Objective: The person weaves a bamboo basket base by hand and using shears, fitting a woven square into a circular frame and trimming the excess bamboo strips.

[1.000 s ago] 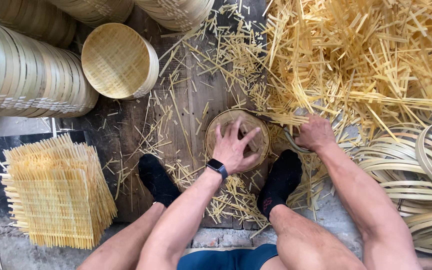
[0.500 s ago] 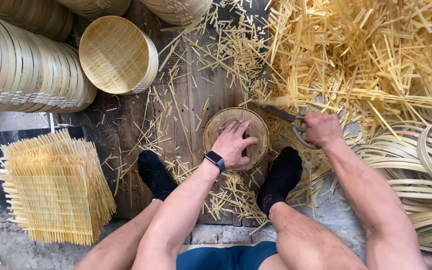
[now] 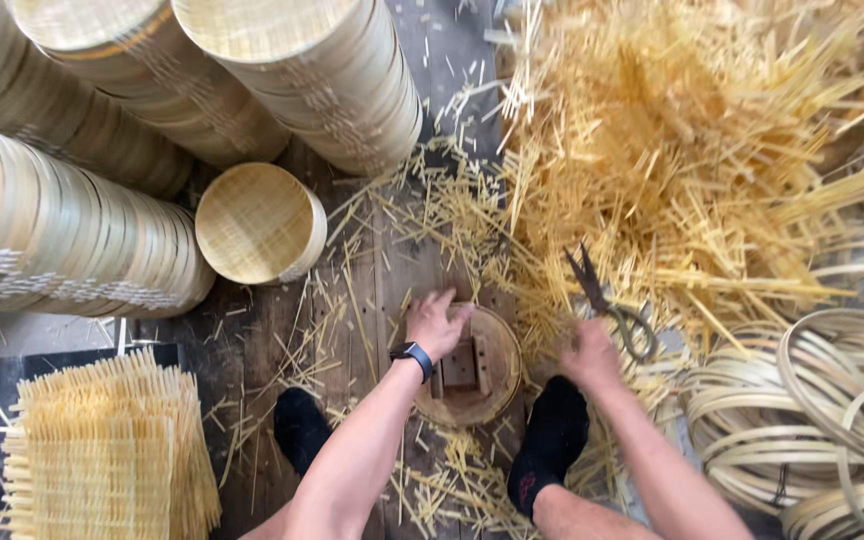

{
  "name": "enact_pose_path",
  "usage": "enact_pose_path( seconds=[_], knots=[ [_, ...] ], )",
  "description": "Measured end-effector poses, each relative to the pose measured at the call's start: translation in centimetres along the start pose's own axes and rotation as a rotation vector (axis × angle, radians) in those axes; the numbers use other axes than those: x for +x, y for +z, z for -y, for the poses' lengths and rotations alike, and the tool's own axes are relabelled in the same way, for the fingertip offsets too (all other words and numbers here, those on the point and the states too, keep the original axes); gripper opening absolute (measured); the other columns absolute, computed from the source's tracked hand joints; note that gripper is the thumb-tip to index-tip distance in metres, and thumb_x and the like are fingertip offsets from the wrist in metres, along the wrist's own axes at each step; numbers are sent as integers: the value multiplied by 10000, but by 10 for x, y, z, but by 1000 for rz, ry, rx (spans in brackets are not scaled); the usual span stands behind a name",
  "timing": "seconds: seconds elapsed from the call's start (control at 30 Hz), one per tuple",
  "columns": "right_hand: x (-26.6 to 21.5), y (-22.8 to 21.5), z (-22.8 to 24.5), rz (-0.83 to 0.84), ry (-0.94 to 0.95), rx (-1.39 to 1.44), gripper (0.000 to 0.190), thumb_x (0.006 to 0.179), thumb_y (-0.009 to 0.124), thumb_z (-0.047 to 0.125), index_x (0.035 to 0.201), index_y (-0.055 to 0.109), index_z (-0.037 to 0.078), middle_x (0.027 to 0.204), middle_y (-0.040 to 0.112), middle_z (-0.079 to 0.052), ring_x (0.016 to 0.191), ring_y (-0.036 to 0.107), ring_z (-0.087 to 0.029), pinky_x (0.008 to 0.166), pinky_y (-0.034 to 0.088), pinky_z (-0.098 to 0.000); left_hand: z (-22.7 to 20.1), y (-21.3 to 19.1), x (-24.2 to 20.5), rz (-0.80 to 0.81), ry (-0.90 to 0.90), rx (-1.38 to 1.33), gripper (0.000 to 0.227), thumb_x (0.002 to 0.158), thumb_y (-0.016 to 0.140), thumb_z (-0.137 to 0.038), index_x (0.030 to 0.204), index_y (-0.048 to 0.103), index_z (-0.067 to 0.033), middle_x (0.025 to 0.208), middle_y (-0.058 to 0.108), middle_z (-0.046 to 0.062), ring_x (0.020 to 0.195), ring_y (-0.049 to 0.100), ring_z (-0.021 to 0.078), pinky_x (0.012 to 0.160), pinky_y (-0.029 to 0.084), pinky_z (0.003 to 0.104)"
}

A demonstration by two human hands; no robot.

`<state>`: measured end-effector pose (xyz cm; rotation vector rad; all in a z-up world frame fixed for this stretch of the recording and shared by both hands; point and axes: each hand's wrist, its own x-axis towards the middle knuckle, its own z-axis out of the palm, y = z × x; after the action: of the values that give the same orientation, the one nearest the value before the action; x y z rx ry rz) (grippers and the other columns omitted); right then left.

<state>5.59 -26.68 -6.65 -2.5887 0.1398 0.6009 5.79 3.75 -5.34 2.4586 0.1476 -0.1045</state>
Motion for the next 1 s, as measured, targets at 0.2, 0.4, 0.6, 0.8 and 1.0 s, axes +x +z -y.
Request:
enact_pose_path(
  seconds=[0.2,0.4,0.6,0.8,1.0],
  knots=[
    [8,51,33,124,-64,405,364,849,774,231,1139,712,21,970,775,-139,891,748,-237,820,587,-355,16,33,28,256,-260,-18,432,787,747,-629,1038,845,-292,1137,759,93,1233,590,330,1215,262,560],
    [14,66,10,192,49,508,213,847,756,159,970,751,-15,812,765,-110,724,685,-197,670,555,-348,6,44,34,330,-393,-188,344,704,846,-525,938,846,-273,1032,773,27,1078,689,278,1063,360,657],
    [4,65,16,138,93,448,187,852,763,142,943,749,-22,796,756,-118,715,685,-204,661,546,-354,4,46,35,309,-336,-125,304,698,878,-506,871,856,-257,1057,720,26,1124,642,271,977,389,662],
    [-6,65,-1,141,-36,468,296,851,793,225,1026,746,-10,858,777,-105,775,729,-191,718,576,-331,31,39,13,-51,-286,-266,446,912,686,-530,1130,749,-146,1143,683,110,1074,656,319,978,479,478],
    [-1,61,-2,332,113,620,313,841,804,182,1071,757,-26,856,784,-101,681,711,-181,622,587,-337,94,10,-42,104,-585,-341,345,811,803,-355,1025,820,-85,987,819,123,910,784,214,859,584,354]
  ],
)
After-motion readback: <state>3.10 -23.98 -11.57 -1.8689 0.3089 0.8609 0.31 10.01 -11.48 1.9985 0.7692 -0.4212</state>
